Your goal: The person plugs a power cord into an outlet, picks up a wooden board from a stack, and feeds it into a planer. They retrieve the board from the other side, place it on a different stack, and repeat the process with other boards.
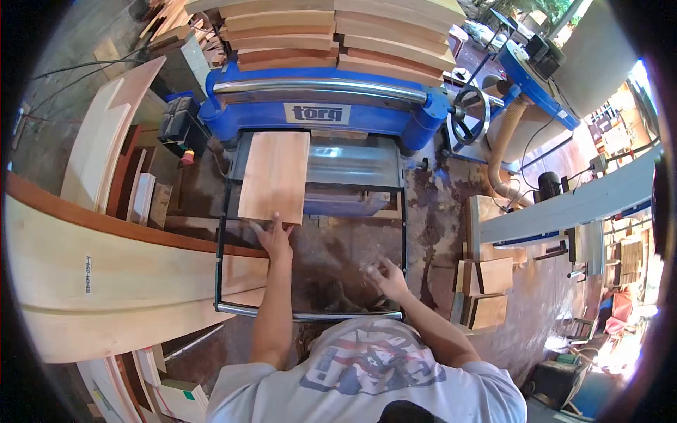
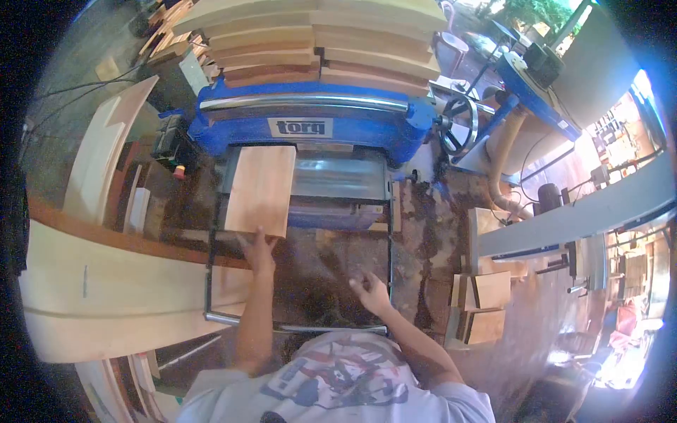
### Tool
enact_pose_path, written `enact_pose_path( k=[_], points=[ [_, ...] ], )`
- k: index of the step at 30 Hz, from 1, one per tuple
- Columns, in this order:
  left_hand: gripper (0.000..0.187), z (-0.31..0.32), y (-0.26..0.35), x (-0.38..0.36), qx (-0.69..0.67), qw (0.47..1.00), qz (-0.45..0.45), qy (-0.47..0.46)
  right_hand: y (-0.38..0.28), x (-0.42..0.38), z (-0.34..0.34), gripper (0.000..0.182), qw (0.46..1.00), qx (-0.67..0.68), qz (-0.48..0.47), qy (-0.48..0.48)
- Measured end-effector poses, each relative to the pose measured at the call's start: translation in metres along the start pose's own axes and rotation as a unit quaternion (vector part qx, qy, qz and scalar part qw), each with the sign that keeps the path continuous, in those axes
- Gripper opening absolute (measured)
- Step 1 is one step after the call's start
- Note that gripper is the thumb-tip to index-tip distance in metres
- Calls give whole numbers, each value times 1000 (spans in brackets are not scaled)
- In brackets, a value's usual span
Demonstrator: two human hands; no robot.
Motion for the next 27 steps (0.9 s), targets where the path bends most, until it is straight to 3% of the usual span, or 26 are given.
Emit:
enact_pose_path(
  k=[7,11,13,17,20,21,24,27],
  points=[
    [93,28,-5,33,14,996,20,-91,6,-79,-26,56,996,-71,-53,4],
    [91,38,-20,74,2,996,-34,-87,23,-70,-29,57,998,58,20,-9],
    [93,45,-21,89,31,991,-17,-128,21,-69,-32,59,997,78,11,-7],
    [96,61,2,56,160,979,-1,-123,2,-78,-41,64,993,113,17,2],
    [93,39,-43,75,187,944,173,-208,1,-85,-45,66,986,162,33,12],
    [85,44,-36,54,252,932,158,-204,8,-85,-44,66,983,181,36,15],
    [80,70,-17,17,281,928,130,-207,21,-89,-41,66,971,230,56,18],
    [72,87,-15,49,282,919,69,-267,15,-89,-45,64,965,249,73,32]
  ],
)
Point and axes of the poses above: each hand's wrist, its own x-axis towards the middle knuckle, its own z-axis out of the palm, y = z × x, the point moved 2 cm from there along x, towards the middle knuckle, and after that the axes turned 12 degrees about -x, right-handed, at the moved point
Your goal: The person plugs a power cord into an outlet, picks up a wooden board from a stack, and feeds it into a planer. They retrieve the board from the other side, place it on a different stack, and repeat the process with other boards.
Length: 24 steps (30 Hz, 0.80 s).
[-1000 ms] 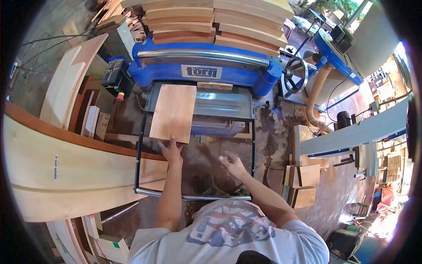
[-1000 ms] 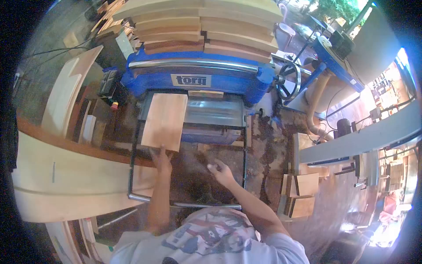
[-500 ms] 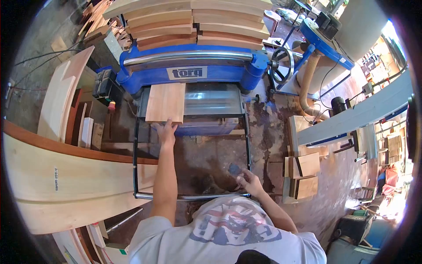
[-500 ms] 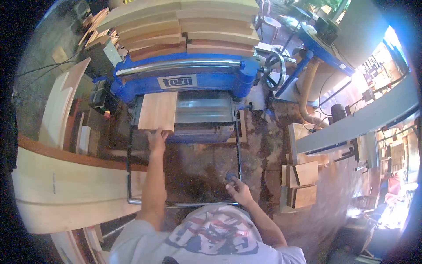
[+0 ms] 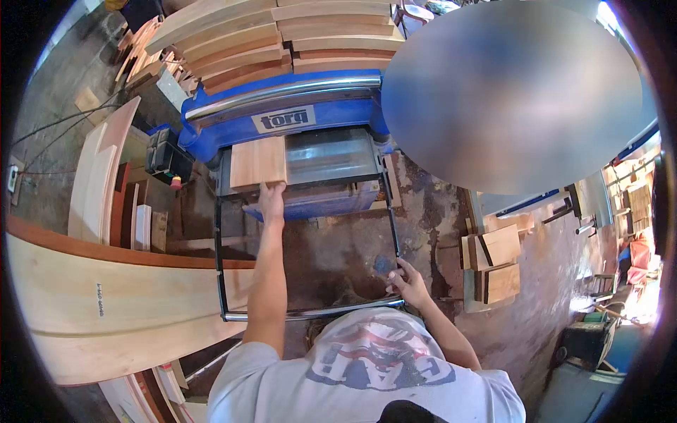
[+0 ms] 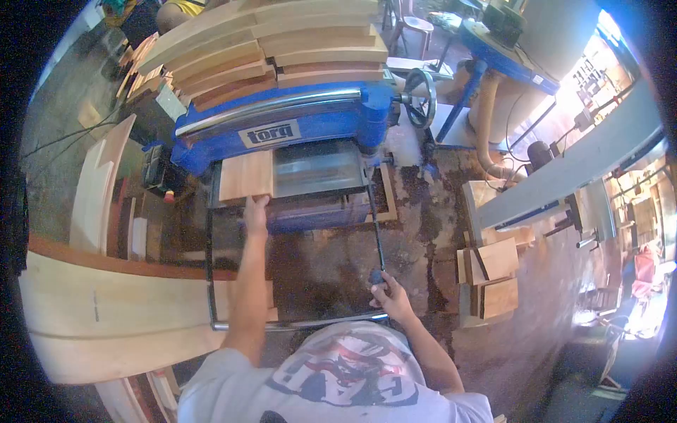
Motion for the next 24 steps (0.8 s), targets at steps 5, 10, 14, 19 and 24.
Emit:
enact_pose_path(
  k=[5,10,14,19,24],
  points=[
    [64,13,-2,52,-156,981,-119,6,-2,2,-8,61,1000,1,-5,-26],
    [51,23,-1,42,-161,982,-86,39,6,-13,-36,57,999,30,22,14],
    [24,-9,-8,42,-190,971,-71,130,58,-33,-72,51,986,-100,20,130],
    [30,-21,-25,7,-89,990,-32,106,119,-64,-106,47,948,-208,67,233],
    [57,-24,-117,-118,165,984,61,12,205,-87,-139,42,927,-135,171,307]
  ],
)
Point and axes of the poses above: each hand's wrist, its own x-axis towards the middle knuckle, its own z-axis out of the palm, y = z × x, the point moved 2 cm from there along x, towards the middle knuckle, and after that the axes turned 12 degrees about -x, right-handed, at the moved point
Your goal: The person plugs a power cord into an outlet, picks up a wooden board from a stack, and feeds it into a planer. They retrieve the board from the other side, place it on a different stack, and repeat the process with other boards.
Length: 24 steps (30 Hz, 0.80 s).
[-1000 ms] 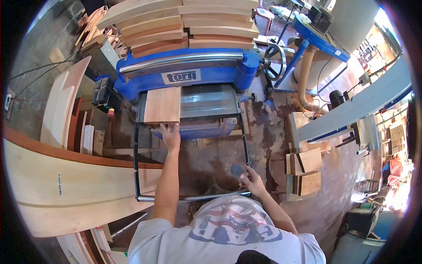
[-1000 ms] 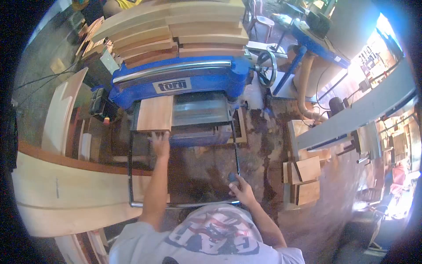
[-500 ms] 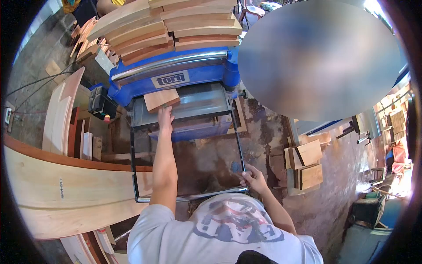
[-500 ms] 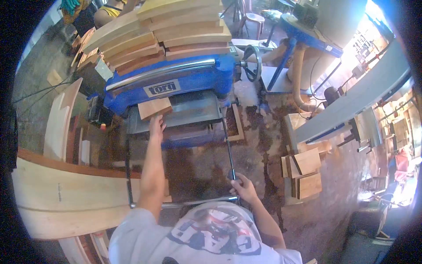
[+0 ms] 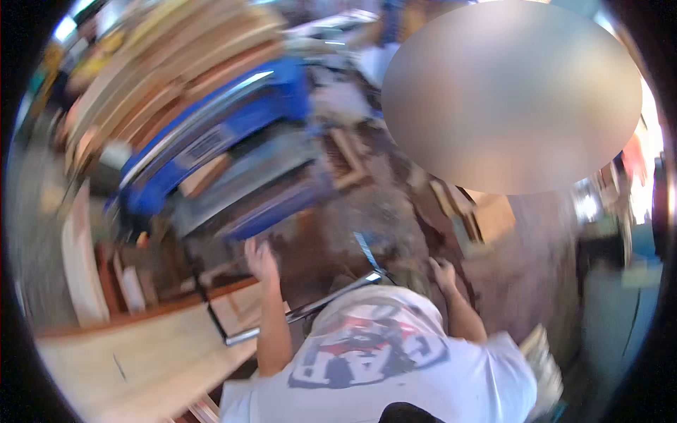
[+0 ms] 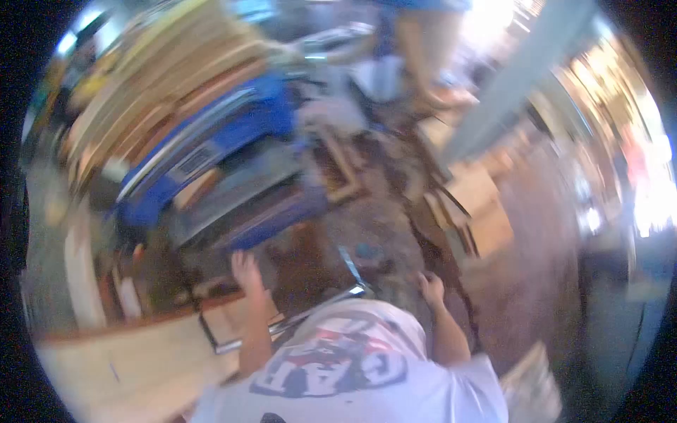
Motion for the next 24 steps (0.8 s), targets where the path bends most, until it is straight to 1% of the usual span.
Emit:
enact_pose_path(
  k=[1,2,3,4,6,7,8,9,10,11,12,13,14,15,16,17,18,20,22,23,24],
  points=[
    [59,15,19,-47,-170,983,-68,18,19,9,-2,42,999,-32,28,13],
    [57,14,-4,-74,-163,984,-68,-10,66,33,9,42,998,-14,66,-4],
    [56,13,5,-101,-111,989,-83,-41,111,55,23,47,992,42,123,5],
    [56,17,23,-124,-39,994,-73,-71,123,59,13,51,982,88,168,7],
    [55,20,53,-152,57,991,-40,-111,114,77,-5,57,952,200,230,6],
    [55,25,67,-156,91,987,-26,-128,95,81,-21,59,930,265,256,3],
    [55,30,74,-159,110,984,-16,-142,90,92,-30,62,904,324,278,-2],
    [54,35,81,-162,129,980,-9,-153,98,112,-26,64,893,349,283,8],
    [56,38,75,-162,124,977,36,-173,110,139,-23,66,882,373,287,16],
    [56,50,83,-166,147,975,13,-169,119,166,-24,68,871,396,291,25],
    [57,61,99,-172,171,971,-12,-164,121,195,-36,72,921,292,241,87],
    [57,71,116,-180,201,966,-38,-157,123,220,-42,76,954,184,187,143],
    [57,90,135,-194,239,956,64,-158,116,243,-45,79,970,77,127,193],
    [56,105,139,-207,247,955,32,-163,88,254,-70,92,959,18,155,236],
    [55,108,142,-218,259,951,1,-169,70,272,-99,103,975,15,126,182],
    [55,109,150,-228,274,945,-33,-174,85,312,-95,109,978,-24,140,151],
    [55,123,159,-240,293,939,-5,-179,80,334,-110,108,972,-19,146,181],
    [54,143,175,-271,326,926,40,-185,96,376,-120,108,971,-39,146,188],
    [54,148,183,-290,349,923,-4,-162,106,403,-140,113,976,-44,183,107],
    [54,146,189,-296,358,921,-23,-149,91,403,-160,115,981,82,162,72],
    [54,136,185,-301,372,919,-53,-122,74,394,-186,117,967,206,144,35]
  ],
)
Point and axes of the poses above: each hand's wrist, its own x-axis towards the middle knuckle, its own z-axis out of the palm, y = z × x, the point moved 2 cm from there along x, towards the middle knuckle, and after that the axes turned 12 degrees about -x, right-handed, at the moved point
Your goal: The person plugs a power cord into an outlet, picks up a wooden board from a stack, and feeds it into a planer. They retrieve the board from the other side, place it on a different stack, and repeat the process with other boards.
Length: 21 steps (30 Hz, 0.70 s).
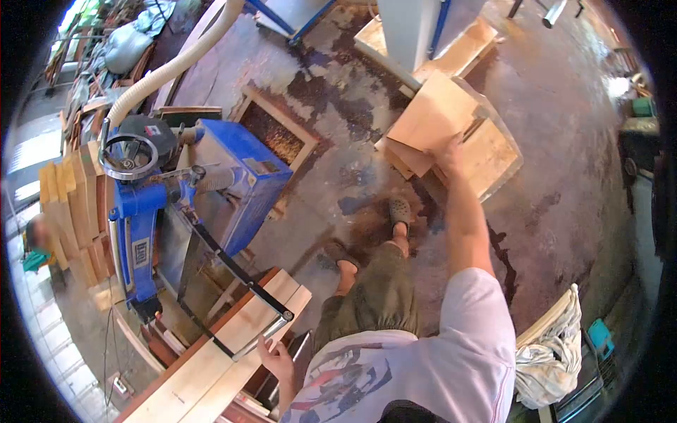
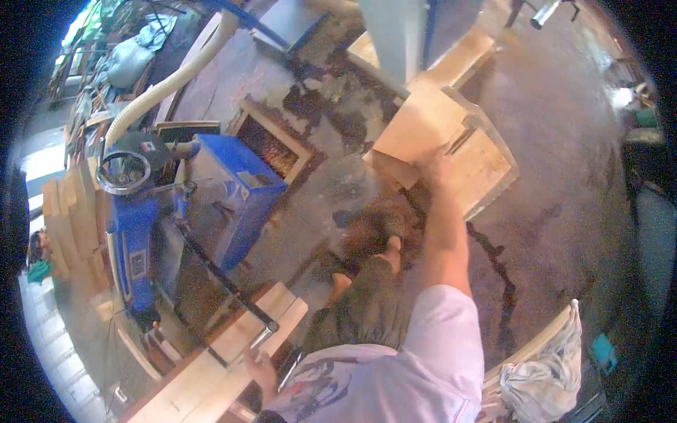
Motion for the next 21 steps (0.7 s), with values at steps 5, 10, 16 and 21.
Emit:
enact_pose_path(
  k=[5,10,16,21],
  points=[
    [55,-5,-30,-24,-33,998,-49,10,66,61,16,119,962,-185,-138,143],
    [51,11,-7,-22,-22,997,-52,-49,66,75,13,107,983,-181,19,34],
    [41,21,19,-1,-20,998,-14,-56,106,95,7,47,993,28,43,-103],
    [36,4,8,17,-32,999,22,-22,44,32,26,19,967,226,-47,-108]
  ],
)
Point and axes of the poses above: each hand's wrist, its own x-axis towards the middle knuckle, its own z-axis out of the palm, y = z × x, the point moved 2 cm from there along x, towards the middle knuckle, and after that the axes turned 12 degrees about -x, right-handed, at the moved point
